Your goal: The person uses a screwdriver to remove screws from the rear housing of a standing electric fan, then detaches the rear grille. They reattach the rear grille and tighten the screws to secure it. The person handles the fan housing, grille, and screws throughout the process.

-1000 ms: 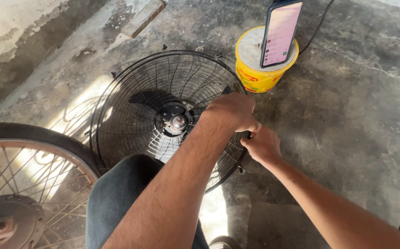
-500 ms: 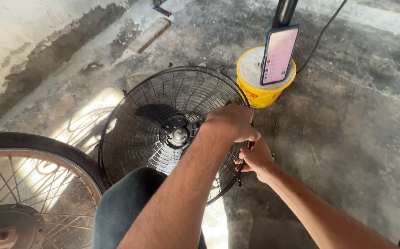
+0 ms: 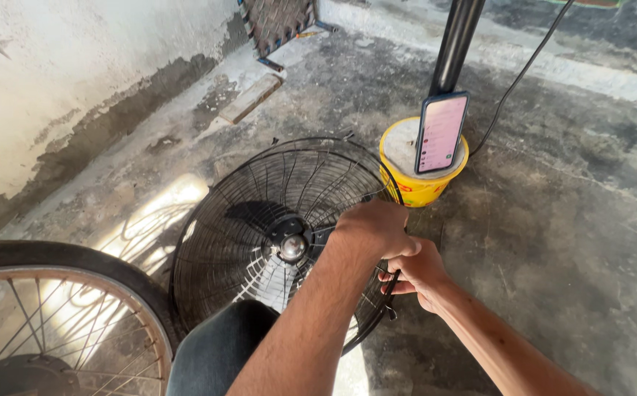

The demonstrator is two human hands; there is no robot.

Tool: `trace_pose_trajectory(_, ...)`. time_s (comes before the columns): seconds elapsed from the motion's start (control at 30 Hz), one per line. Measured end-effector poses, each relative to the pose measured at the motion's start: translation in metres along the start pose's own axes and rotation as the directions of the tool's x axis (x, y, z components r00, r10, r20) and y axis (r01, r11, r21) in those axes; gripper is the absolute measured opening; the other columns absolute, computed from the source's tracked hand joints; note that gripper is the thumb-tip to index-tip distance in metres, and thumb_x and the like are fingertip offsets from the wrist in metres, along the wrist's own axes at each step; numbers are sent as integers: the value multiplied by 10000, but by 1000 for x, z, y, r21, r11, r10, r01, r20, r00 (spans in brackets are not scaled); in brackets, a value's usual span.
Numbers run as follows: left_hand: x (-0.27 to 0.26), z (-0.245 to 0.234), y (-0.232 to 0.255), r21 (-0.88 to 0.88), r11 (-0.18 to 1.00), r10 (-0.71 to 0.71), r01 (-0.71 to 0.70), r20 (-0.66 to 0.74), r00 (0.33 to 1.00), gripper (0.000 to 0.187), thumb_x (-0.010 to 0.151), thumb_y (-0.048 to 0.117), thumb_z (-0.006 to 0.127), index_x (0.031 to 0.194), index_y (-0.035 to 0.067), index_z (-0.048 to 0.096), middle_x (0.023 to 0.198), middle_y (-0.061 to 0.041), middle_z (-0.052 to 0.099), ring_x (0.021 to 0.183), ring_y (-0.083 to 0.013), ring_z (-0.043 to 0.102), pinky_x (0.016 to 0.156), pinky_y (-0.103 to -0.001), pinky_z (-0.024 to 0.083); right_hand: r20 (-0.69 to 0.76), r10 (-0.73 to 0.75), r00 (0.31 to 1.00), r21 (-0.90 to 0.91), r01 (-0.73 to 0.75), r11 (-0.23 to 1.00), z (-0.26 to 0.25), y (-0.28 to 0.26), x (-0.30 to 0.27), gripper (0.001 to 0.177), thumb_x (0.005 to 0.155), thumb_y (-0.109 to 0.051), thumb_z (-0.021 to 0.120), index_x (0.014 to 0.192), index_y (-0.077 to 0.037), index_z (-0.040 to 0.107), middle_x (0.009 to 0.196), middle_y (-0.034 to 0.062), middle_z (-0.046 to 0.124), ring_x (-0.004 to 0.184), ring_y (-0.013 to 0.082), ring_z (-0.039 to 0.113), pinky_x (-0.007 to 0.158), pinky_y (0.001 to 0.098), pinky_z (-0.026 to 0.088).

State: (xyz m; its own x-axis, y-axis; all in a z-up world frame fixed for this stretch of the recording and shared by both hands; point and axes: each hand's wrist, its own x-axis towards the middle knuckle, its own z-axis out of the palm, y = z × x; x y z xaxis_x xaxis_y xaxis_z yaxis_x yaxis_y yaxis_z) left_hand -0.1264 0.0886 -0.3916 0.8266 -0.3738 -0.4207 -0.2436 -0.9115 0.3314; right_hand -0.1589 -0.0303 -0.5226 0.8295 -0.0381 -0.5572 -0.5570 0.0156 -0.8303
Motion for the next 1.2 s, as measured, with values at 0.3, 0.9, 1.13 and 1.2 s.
trace_pose_trajectory(0.3, -1, -9, -3, -25, 1000, 13, -13, -2, 1000, 393, 710, 330, 778, 1028, 101, 808, 1075, -125, 790, 1056, -273, 750, 907, -410, 588, -48, -57, 997, 0, 57, 998, -10, -19, -7, 160, 831, 85, 566, 964, 33, 638, 854, 146, 663, 684, 269, 703, 572, 453, 653)
trace_pose_trajectory(0.9, -29, -48, -22, -287, 958, -148, 23, -421, 895, 266, 898, 290, 656, 1110, 144, 726, 1127, -148, 737, 1086, -348, 697, 945, -469, 540, -77, -292, 953, 18, 294, 956, 26, -130, -28, 176, 872, 10, 589, 955, -22, 741, 747, 99, 678, 578, 204, 644, 515, 405, 611)
trace_pose_trajectory(1.13, -30, -45, -34, -290, 957, -146, -23, -548, 823, 323, 888, 256, 626, 1190, 166, 700, 1216, -156, 696, 1094, -368, 680, 951, -487, 524, -148, -523, 840, -257, 478, 840, 16, -195, -55, 239, 831, -19, 697, 1062, -4, 756, 788, 104, 731, 517, 167, 646, 461, 343, 583)
trace_pose_trajectory(1.2, -27, -43, -38, -316, 949, -173, -7, -539, 824, 353, 894, 257, 617, 1230, 183, 691, 1234, -164, 698, 1117, -366, 673, 977, -479, 517, -176, -587, 790, -390, 492, 778, 17, -213, -68, 292, 829, -67, 715, 1116, -29, 748, 811, 77, 743, 519, 152, 672, 470, 318, 598)
